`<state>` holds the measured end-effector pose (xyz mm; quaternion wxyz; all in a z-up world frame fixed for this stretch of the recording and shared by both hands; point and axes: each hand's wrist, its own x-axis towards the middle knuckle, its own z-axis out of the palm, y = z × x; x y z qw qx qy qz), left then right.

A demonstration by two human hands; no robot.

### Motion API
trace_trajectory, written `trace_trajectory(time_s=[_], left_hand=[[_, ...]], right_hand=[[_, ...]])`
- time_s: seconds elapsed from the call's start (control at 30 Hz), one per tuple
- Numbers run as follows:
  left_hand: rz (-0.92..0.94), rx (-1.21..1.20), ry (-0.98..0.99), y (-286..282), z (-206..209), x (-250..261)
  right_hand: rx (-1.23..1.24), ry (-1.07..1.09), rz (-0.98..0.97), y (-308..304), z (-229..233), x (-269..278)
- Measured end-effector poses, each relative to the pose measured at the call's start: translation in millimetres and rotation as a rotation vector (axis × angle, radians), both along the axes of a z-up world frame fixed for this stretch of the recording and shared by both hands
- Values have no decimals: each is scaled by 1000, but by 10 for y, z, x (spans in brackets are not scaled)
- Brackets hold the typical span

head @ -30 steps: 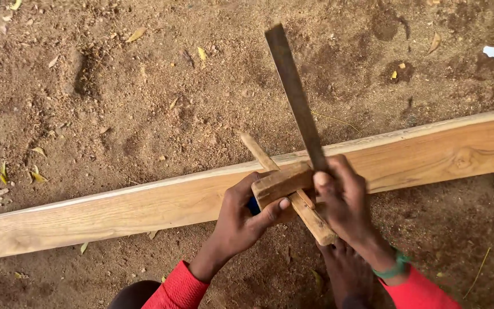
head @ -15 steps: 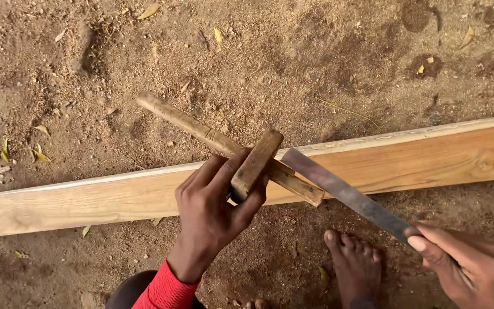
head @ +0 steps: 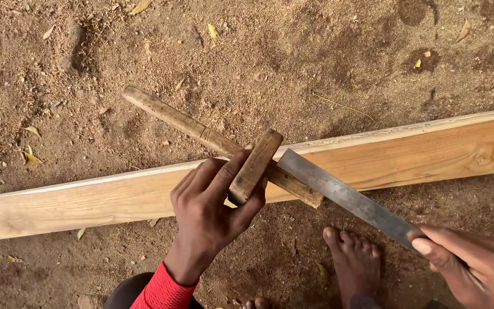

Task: The person is using a marking gauge and a steel ruler to measure and mark a wooden plank.

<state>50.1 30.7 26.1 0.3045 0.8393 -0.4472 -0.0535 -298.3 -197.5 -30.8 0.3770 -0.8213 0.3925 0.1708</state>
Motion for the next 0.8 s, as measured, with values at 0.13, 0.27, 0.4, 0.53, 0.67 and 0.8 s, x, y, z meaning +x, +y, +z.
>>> trace_trajectory(time_s=[0.13,0.27,0.4,0.53,0.67,0.8], left_hand=[[-11,-6,-29,20,-64,10],[-45,-44,-54,30,-110,1],[-58,-46,-74,18,-97,-7],[-53,-52,-66,13,-79,2],[-81,-56,-98,24,-84,16],[-77,-58,-94,-11,-13,20]], right_hand=[[-27,-132,-32,57,113,92],[-8,-190,-27,91,74,62],[5,-251,-24,80,102,96],[25,-209,-12,48,89,62],[25,-215,16,10,125,109],[50,-175,17,11,138,108]])
